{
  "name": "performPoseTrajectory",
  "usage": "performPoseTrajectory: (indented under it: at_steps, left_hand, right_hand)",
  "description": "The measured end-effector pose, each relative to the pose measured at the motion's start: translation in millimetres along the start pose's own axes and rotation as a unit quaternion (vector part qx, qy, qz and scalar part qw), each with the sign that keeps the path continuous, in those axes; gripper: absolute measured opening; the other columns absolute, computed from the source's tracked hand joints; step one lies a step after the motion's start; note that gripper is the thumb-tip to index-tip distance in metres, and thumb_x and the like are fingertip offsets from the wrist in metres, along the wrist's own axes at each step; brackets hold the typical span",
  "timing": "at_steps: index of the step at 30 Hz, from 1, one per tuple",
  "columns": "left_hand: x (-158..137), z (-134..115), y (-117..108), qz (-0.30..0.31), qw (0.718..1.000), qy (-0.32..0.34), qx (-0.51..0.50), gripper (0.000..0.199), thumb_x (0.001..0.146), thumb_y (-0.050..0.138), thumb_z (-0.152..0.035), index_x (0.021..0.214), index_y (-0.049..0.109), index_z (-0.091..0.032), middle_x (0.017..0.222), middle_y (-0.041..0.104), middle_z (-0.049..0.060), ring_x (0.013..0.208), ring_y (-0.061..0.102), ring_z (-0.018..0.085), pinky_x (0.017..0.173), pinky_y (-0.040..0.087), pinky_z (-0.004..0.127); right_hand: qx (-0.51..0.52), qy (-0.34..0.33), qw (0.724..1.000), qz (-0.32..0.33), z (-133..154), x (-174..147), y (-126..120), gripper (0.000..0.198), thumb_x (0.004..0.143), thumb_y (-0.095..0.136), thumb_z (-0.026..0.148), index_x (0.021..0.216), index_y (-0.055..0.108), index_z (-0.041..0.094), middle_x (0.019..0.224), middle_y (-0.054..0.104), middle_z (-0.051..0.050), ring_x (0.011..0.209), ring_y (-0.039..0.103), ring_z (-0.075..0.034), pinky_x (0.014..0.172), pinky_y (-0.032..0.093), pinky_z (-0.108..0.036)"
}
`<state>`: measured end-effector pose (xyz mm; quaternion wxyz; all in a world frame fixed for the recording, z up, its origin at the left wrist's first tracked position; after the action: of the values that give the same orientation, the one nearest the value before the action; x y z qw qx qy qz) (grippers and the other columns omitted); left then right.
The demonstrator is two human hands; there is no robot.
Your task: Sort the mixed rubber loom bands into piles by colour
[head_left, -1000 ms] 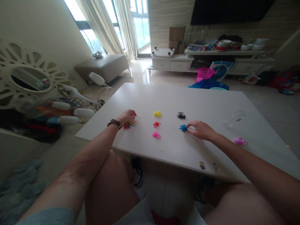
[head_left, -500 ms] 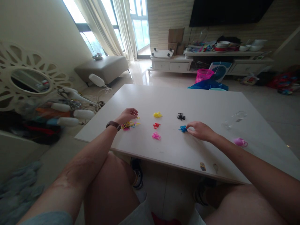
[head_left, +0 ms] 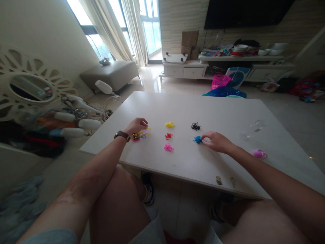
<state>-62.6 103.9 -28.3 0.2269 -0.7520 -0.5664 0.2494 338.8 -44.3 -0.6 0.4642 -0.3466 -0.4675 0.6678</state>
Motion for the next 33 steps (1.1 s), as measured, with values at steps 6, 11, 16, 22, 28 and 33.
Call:
performPoseTrajectory:
  at_steps: [6,11,16,22,28,33]
  left_hand:
    - [-4.2,-0.2,-12.1,-0.026,0.999,-0.013,0.036,0.034,0.059,0.082,-0.036,0.085,0.073,-0.015,0.079,0.075,0.008,0.060,0.060,0.014,0.050,0.042,0.022]
    - [-5.1,0.8,-14.3,-0.028,0.999,-0.024,-0.011,0.038,0.059,0.084,-0.036,0.087,0.072,-0.014,0.081,0.075,0.008,0.060,0.060,0.014,0.051,0.043,0.023]
    - [-7.4,-1.0,-14.5,-0.034,0.998,-0.018,-0.050,0.041,0.056,0.087,-0.036,0.087,0.071,-0.014,0.079,0.074,0.008,0.060,0.062,0.015,0.052,0.046,0.025]
    - [-13.0,-17.8,7.2,0.006,0.988,-0.015,-0.153,0.043,0.053,0.090,-0.032,0.086,0.070,-0.013,0.080,0.074,0.008,0.070,0.069,0.018,0.065,0.055,0.030]
    - [-21.3,-69.5,55.7,0.095,0.976,0.050,-0.191,0.041,0.057,0.091,-0.029,0.089,0.071,-0.013,0.081,0.076,0.009,0.077,0.071,0.020,0.079,0.058,0.038]
    - [-38.7,-123.6,99.9,0.163,0.963,0.129,-0.169,0.035,0.065,0.087,-0.026,0.093,0.071,-0.012,0.085,0.077,0.011,0.080,0.072,0.021,0.073,0.057,0.033]
  right_hand:
    - [0.007,-0.010,1.000,-0.010,0.9,-0.6,-1.8,0.023,0.087,0.056,0.033,0.095,0.076,0.025,0.104,0.077,-0.005,0.097,0.070,-0.025,0.087,0.051,-0.034]
    - [0.011,-0.017,1.000,-0.013,1.4,-1.0,-2.5,0.023,0.087,0.056,0.033,0.094,0.075,0.025,0.103,0.077,-0.004,0.097,0.070,-0.024,0.088,0.051,-0.034]
    - [0.009,-0.023,1.000,-0.013,4.0,-0.7,-3.3,0.023,0.087,0.055,0.031,0.094,0.076,0.024,0.103,0.077,-0.005,0.096,0.069,-0.024,0.087,0.051,-0.034]
    - [0.011,-0.028,0.999,-0.017,10.3,-0.7,-5.8,0.021,0.086,0.057,0.028,0.094,0.076,0.023,0.103,0.077,-0.005,0.096,0.070,-0.024,0.086,0.052,-0.035]
    - [0.055,-0.079,0.995,-0.040,38.5,-4.1,-12.1,0.022,0.088,0.059,0.026,0.104,0.074,0.023,0.104,0.076,-0.007,0.095,0.070,-0.024,0.086,0.054,-0.037]
    - [0.091,-0.141,0.985,-0.042,75.3,-13.4,-15.2,0.037,0.090,0.058,0.023,0.127,0.066,0.023,0.122,0.071,-0.010,0.109,0.067,-0.025,0.096,0.054,-0.042]
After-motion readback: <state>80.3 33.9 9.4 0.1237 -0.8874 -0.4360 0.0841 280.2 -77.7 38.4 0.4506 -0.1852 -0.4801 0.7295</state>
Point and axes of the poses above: each hand's wrist, its own x-axis towards the middle knuckle, its own y-axis out of the palm, z = x × y, the point moved 9 cm from there along x, towards the middle knuckle
